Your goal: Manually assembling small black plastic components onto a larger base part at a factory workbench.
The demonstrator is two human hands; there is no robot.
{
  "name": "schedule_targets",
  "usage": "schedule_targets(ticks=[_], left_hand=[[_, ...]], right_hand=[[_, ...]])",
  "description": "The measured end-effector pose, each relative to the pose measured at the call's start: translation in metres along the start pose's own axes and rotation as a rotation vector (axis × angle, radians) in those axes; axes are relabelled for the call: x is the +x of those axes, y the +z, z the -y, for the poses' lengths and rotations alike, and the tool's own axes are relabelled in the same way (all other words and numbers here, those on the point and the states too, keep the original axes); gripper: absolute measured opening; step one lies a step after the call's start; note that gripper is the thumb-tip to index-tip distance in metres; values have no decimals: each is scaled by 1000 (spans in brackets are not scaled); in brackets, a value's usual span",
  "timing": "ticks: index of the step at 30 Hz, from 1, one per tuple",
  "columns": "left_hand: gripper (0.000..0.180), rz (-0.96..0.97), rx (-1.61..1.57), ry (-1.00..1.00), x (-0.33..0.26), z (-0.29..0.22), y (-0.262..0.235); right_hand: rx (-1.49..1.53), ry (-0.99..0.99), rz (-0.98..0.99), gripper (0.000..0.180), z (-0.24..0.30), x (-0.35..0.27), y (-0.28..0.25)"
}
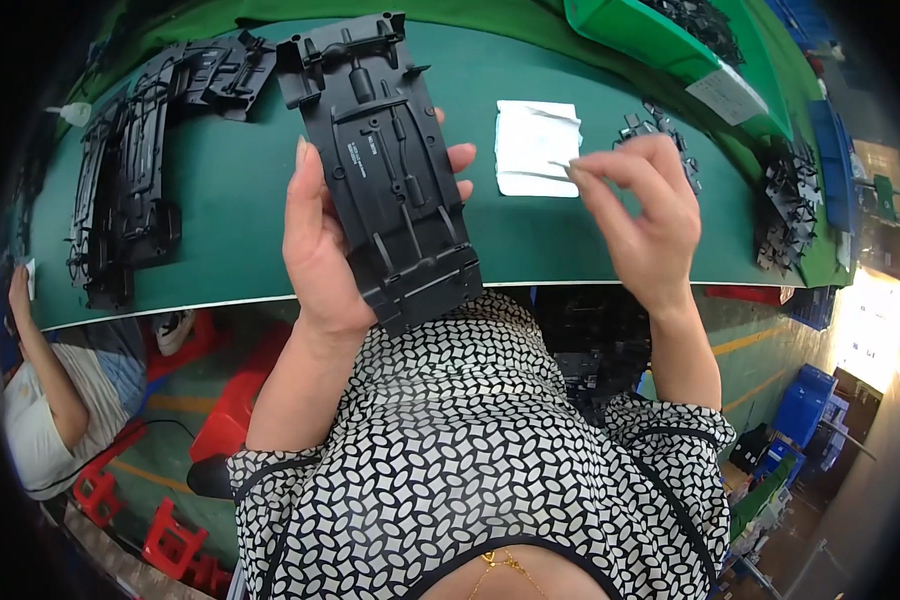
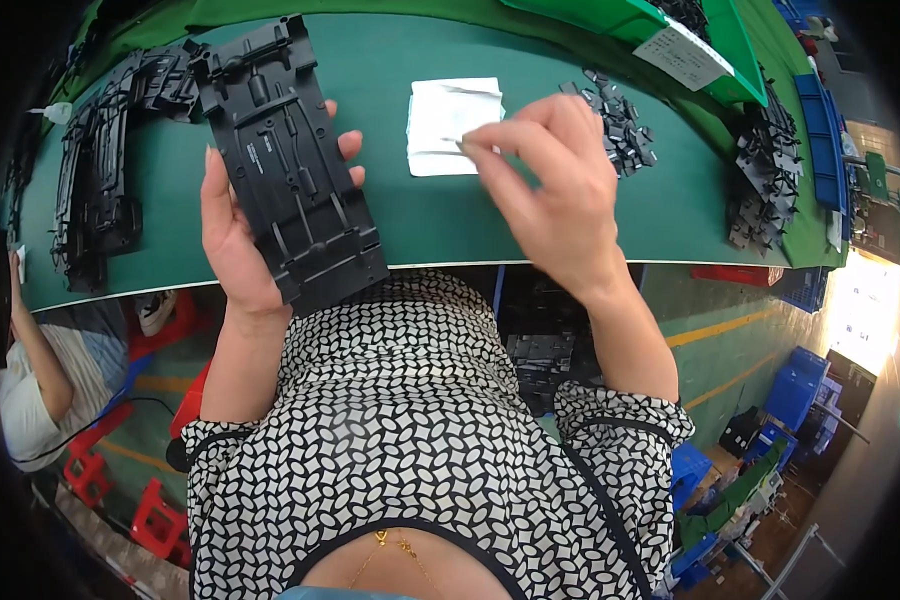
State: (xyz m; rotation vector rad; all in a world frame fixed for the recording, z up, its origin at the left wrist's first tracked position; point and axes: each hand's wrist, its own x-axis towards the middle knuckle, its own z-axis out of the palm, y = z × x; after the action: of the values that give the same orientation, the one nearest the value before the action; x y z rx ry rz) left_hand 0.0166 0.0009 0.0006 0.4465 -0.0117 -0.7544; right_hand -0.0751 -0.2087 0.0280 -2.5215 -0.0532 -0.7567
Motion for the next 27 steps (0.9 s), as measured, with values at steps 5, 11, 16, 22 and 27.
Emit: schedule_targets(ticks=[5, 11, 16, 22, 27], left_hand=[[75, 163, -97, -5, 1, 1, -9], [79, 182, -104, -11, 0, 3, -11], [79, 250, -142, 7, 1, 5, -14], [81, 279, -169, 3, 0, 4, -14], [83, 280, -146, 16, -1, 6, -13]], right_hand=[[-47, -327, 6, 29, 31, -22, 1], [-135, -466, 34, 35, 44, -32, 9], [-109, -482, 35, 28, 46, -33, 17], [-98, -495, 54, 28, 47, -32, 22], [-81, -479, 71, 14, 49, -31, 21]])
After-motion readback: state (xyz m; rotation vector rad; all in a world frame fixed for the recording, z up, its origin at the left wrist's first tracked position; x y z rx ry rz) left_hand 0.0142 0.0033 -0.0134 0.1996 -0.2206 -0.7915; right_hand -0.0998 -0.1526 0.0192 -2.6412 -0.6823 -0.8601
